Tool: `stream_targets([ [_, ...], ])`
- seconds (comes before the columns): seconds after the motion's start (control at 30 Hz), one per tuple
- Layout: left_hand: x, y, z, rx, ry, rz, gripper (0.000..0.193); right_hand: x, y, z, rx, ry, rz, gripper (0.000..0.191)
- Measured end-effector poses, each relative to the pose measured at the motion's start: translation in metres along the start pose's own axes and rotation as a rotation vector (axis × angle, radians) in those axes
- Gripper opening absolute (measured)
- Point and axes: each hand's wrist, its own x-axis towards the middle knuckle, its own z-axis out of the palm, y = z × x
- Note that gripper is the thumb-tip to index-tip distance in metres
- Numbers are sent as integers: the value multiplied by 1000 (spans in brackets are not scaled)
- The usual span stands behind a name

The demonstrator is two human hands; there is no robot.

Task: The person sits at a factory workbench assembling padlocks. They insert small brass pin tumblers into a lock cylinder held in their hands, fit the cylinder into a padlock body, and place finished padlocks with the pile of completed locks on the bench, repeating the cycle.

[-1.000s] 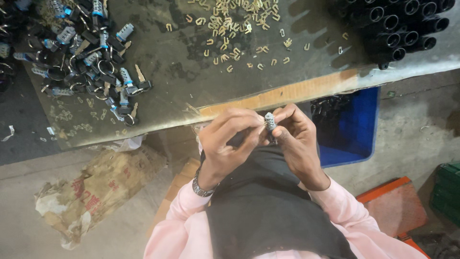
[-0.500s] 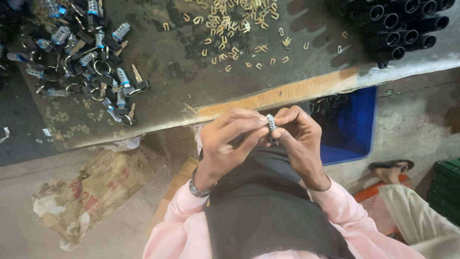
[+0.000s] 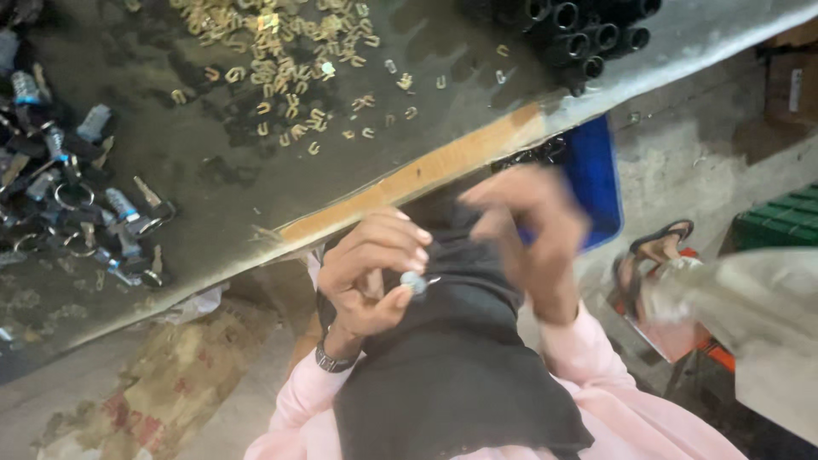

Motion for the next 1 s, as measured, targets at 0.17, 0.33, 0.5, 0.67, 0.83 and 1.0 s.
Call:
stream_targets([
  [0.17, -23, -3, -2, -279, 150, -334, 16, 35, 54, -22, -366, 486, 113, 31],
  [0.33, -27, 1, -6, 54, 95, -436, 21, 50, 78, -16, -426, 511, 8, 36],
  [0.5, -19, 14, -7, -587, 252, -892, 41, 33, 63, -3, -181, 508, -19, 28],
  [0.67, -21, 11, -12, -539, 188, -867, 40, -13, 30, 21, 637, 273, 86, 40],
  [0.83, -35, 6, -21, -488, 122, -797, 21, -43, 11, 59, 907, 69, 275, 46],
  [1.0, -39, 13, -22, -141, 126, -718, 17, -48, 15, 74, 842, 68, 320, 41],
])
